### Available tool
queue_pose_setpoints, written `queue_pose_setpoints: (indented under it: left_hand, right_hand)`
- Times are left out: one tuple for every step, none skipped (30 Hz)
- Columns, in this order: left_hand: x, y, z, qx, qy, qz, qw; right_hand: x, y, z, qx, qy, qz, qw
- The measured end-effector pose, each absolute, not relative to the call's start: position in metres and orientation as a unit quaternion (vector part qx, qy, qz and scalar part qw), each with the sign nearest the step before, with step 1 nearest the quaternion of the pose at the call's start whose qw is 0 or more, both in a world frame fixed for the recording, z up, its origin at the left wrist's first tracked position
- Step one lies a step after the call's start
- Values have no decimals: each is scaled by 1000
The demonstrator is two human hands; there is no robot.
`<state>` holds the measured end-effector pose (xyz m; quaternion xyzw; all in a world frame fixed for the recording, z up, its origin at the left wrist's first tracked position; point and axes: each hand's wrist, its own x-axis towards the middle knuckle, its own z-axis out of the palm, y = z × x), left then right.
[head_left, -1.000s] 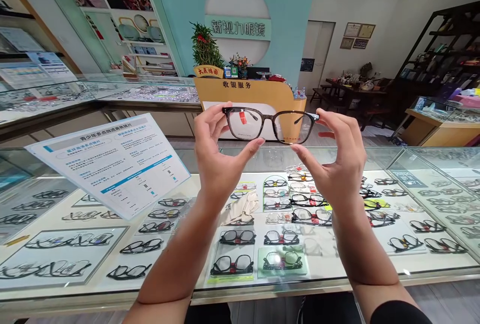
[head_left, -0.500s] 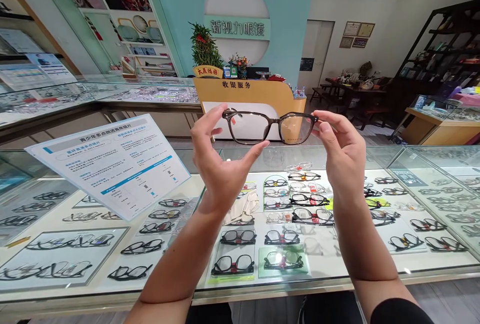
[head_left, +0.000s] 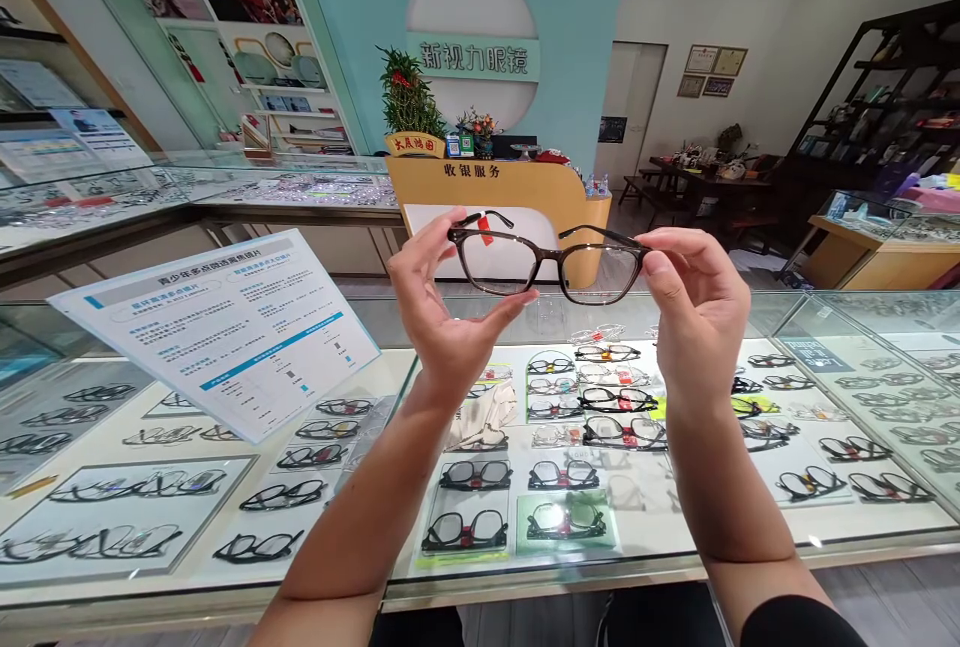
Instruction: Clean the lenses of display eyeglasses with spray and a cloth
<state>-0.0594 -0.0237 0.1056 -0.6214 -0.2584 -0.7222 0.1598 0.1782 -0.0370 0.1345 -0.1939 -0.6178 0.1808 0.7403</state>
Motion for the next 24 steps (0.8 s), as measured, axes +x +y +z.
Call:
queue_pose_setpoints:
  left_hand:
    - [-59,-24,106,-622,-258,-723,157]
    - [-59,-24,106,-622,-259,-723,155]
    - [-59,-24,106,-621,-262,-722,155]
    - [-59,-24,106,-621,-265,-721,155]
    - [-58,-25,106,-621,-267,-721,155]
    - [-58,-26,107,-621,-268,-720,155]
    - [-57,-27,107,-622,-268,-719,155]
    - [-57,-27,107,-623,-268,-719,154]
    - [-57,-28,107,-624,-268,-718,152]
    - [-56,-28,107,-624,-270,-718,150]
    - [-56,-28,107,-625,-272,-716,148]
    - [-56,-28,107,-626,-274,-715,148]
    - [-56,-28,106,-626,-274,-714,149]
    - [-56,-28,106,-627,-274,-714,150]
    - [-56,-28,106,-628,-273,-713,151]
    - [-55,-28,106,-628,-271,-714,152]
    - [-55,-28,106,-628,-271,-714,153]
    - [-55,-28,106,-627,-272,-713,152]
    - [-54,-28,106,-627,-275,-713,151]
    - [-53,-29,105,-627,-279,-712,150]
    - [-53,-29,105,-627,-281,-711,149]
    - [-52,-29,105,-626,-284,-711,148]
    - [-52,-29,105,-626,-286,-710,147]
    - [-51,-29,105,-625,-289,-710,146]
  right_hand:
    - [178,-36,134,-189,-615,196,740]
    - [178,-35,134,-188,-612,211,739]
    - [178,-35,133,-188,-609,224,737]
    - [178,-35,133,-188,-607,235,736]
    - [178,-34,133,-187,-604,243,735]
    - [178,-34,133,-184,-603,250,735]
    - [178,-34,133,-180,-603,254,735]
    - [178,-34,133,-178,-603,256,734]
    - [178,-34,133,-179,-605,257,732]
    - [178,-34,133,-183,-607,257,729]
    - [179,-33,133,-189,-609,258,726]
    - [179,-33,133,-195,-609,260,724]
    - [179,-32,133,-200,-607,265,722]
    - [179,-32,133,-202,-603,272,722]
    - [179,-32,133,-202,-597,282,724]
    - [178,-31,133,-201,-590,293,725]
    - [178,-31,133,-198,-585,302,726]
    - [178,-31,133,-196,-581,310,726]
    - [177,-31,134,-193,-579,316,726]
    - [177,-31,134,-191,-579,320,725]
    - [177,-31,134,-189,-578,324,725]
    - [176,-31,134,-187,-576,327,725]
    - [176,-31,134,-184,-574,331,726]
    - [176,-30,134,-180,-571,335,727]
